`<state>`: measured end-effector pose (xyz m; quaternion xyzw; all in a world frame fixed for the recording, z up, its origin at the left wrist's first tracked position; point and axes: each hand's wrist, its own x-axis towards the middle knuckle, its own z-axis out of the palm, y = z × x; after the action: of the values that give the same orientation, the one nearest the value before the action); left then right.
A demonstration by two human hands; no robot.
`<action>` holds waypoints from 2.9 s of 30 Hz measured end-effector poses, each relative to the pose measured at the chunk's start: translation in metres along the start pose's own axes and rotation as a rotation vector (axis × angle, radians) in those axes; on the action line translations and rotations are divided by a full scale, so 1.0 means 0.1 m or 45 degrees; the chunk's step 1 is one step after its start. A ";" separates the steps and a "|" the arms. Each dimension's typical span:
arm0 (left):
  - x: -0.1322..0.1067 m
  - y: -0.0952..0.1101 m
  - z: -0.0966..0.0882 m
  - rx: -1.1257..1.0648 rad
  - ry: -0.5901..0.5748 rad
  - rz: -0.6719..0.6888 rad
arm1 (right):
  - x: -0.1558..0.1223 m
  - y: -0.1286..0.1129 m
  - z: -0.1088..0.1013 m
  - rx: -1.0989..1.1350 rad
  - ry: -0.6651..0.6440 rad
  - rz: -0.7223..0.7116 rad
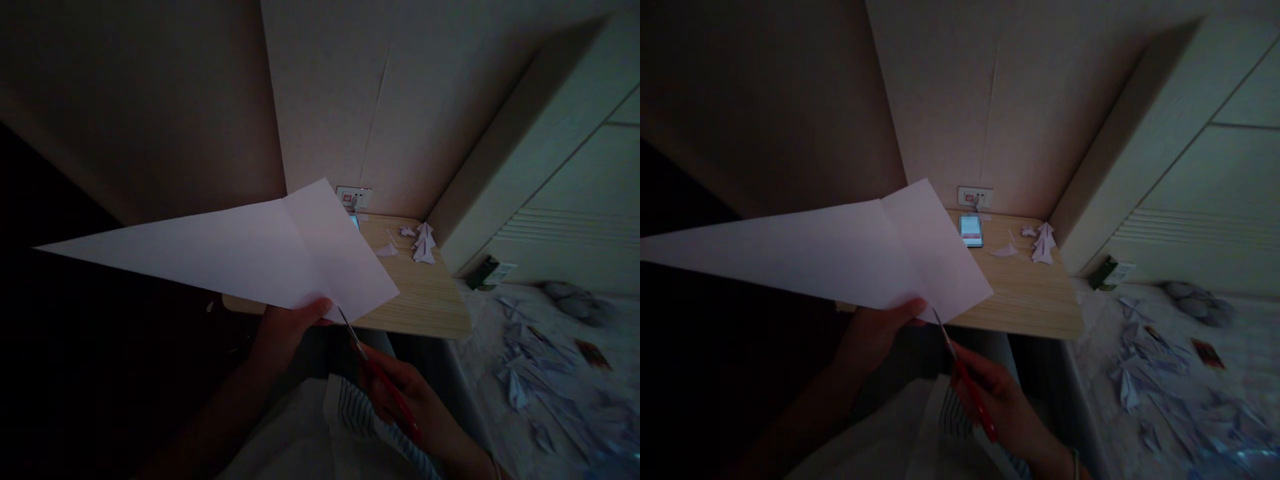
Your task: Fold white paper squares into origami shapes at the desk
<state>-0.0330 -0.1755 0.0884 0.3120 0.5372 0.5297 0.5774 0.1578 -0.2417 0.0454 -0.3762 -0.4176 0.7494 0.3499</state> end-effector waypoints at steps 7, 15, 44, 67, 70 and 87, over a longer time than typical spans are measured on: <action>0.00 0.01 -0.02 -0.006 -0.022 0.024 | -0.01 -0.03 0.03 0.059 -0.024 -0.003; 0.03 -0.03 -0.05 -0.067 -0.028 0.093 | -0.02 -0.02 0.02 0.020 -0.028 0.017; -0.05 0.07 0.00 0.149 -0.042 0.131 | 0.03 -0.03 0.16 0.191 0.099 -0.036; -0.01 0.03 -0.02 0.094 -0.117 0.135 | 0.05 -0.05 0.19 0.204 0.105 -0.046; -0.01 0.04 -0.02 0.083 -0.145 0.120 | 0.05 -0.04 0.20 0.222 0.114 -0.056; -0.04 0.03 0.01 0.025 -0.150 0.106 | 0.06 -0.03 0.23 0.309 0.135 -0.039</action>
<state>-0.0327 -0.1784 0.0921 0.3706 0.4941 0.5287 0.5823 0.1354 -0.2435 0.0550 -0.3639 -0.3104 0.7679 0.4260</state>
